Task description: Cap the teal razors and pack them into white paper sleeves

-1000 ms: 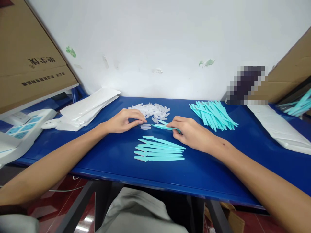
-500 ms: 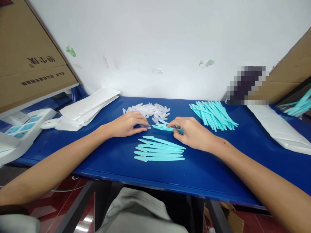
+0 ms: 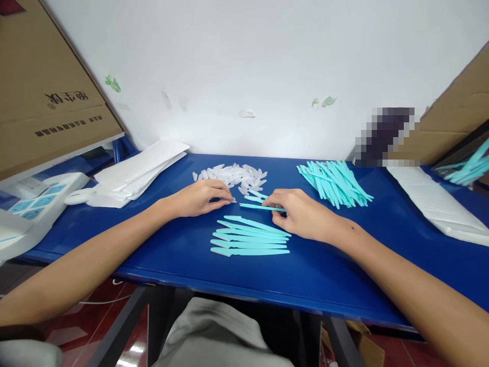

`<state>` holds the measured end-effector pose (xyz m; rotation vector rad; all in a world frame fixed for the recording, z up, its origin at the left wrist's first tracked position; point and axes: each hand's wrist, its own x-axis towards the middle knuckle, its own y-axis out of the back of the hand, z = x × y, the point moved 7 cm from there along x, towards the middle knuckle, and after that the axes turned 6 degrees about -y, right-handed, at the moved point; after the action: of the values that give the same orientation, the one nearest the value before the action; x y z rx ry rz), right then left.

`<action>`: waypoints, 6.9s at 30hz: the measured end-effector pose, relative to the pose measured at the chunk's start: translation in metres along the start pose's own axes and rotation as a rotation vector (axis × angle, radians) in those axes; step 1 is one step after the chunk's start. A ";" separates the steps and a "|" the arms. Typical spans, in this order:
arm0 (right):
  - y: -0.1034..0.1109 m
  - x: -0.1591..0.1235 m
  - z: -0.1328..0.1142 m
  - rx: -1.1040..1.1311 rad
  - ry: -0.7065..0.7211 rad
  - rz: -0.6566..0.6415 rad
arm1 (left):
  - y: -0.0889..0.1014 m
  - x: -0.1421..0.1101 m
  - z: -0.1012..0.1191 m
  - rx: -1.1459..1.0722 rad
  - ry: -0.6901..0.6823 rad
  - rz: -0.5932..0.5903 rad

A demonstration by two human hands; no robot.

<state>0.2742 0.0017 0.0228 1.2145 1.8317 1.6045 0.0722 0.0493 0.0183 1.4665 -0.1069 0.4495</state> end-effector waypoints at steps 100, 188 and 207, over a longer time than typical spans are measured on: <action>-0.002 0.002 -0.017 -0.053 0.108 0.106 | -0.007 0.009 -0.003 -0.436 0.375 0.239; 0.003 -0.007 -0.043 0.142 0.243 0.069 | -0.002 0.005 0.006 0.124 0.030 -0.069; -0.008 -0.008 -0.042 0.115 0.243 -0.013 | 0.009 0.000 0.000 -0.143 -0.042 0.043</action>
<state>0.2434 -0.0292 0.0241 1.0907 2.1018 1.7239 0.0691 0.0495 0.0264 1.3356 -0.2004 0.4368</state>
